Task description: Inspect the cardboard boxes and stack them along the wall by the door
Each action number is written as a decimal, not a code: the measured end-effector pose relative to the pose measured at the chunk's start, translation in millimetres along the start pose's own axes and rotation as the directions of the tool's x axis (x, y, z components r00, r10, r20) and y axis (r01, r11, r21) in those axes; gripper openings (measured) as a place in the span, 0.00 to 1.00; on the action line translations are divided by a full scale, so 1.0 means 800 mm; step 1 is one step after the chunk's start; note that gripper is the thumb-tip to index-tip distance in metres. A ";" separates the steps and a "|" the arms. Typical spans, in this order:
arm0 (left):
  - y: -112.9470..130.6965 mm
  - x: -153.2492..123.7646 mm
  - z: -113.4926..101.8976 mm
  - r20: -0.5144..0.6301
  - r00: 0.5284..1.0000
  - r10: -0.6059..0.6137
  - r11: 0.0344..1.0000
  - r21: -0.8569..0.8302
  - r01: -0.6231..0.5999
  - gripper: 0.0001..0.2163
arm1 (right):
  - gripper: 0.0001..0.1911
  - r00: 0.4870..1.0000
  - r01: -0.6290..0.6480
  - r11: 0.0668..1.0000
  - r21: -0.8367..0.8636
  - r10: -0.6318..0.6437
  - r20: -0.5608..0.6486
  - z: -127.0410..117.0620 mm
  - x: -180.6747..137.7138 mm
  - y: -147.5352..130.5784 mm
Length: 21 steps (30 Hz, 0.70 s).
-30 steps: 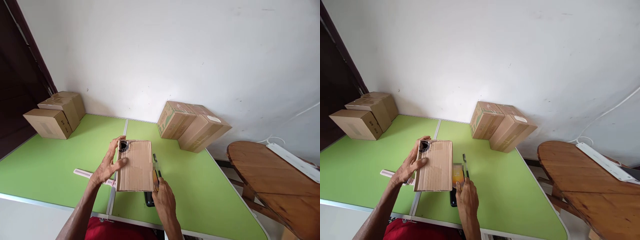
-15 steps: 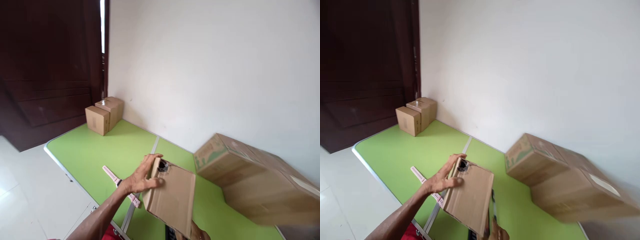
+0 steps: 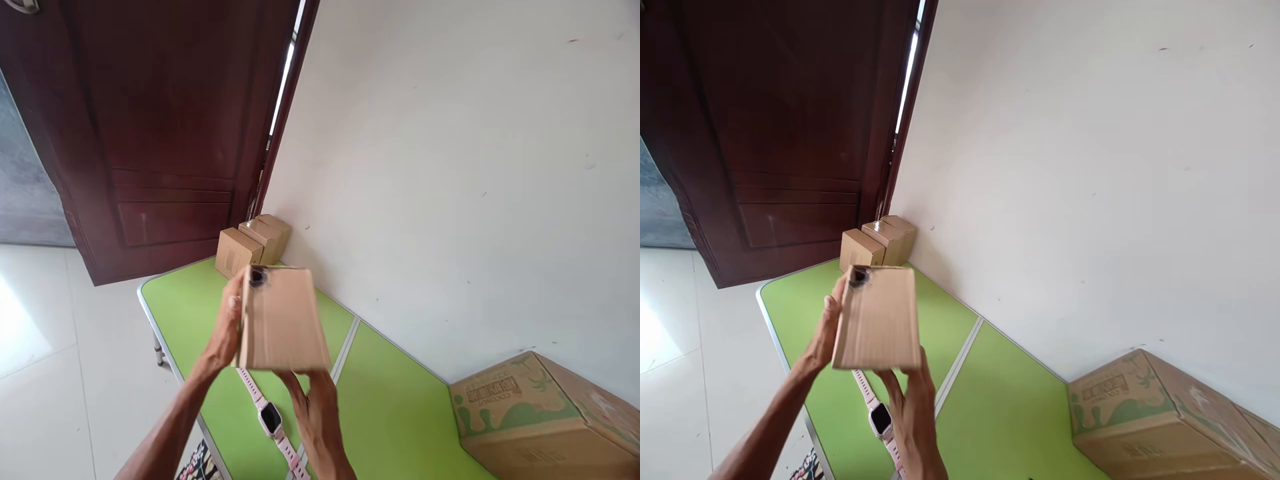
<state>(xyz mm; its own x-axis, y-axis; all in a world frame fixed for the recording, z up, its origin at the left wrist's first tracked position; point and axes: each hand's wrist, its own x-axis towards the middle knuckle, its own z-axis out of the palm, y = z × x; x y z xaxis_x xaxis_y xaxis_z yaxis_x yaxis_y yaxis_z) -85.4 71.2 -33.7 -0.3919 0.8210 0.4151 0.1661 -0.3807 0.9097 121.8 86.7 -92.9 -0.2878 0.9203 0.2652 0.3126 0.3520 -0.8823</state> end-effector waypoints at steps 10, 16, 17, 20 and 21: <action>-0.093 0.018 -0.106 -0.455 0.888 -0.067 0.893 0.370 0.257 0.43 | 0.24 0.990 0.033 0.988 0.153 -0.053 0.131 0.176 0.144 -0.025; -0.147 -0.007 -0.081 -0.390 0.921 -0.002 0.788 0.566 0.242 0.57 | 0.21 0.986 0.020 0.991 0.129 -0.041 0.164 0.168 0.136 -0.010; -0.154 -0.007 -0.080 -0.352 0.935 -0.033 0.780 0.577 0.245 0.58 | 0.21 0.985 0.009 0.992 0.125 -0.030 0.169 0.157 0.127 -0.008; -0.167 0.005 -0.082 -0.294 0.947 -0.131 0.783 0.556 0.280 0.55 | 0.21 0.980 -0.048 0.991 0.123 0.023 0.197 0.109 0.093 -0.001; -0.169 0.012 -0.083 -0.297 0.944 -0.144 0.783 0.549 0.292 0.54 | 0.22 0.978 -0.069 0.990 0.127 0.042 0.204 0.090 0.080 0.002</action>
<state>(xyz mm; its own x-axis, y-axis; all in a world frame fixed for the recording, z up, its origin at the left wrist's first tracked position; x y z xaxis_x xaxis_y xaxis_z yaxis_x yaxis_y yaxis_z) -171.7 102.8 -153.7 -0.6628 0.7032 0.2574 0.5124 0.1752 0.8407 38.7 133.4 -105.2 -0.4530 0.8799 0.1433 0.2145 0.2635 -0.9405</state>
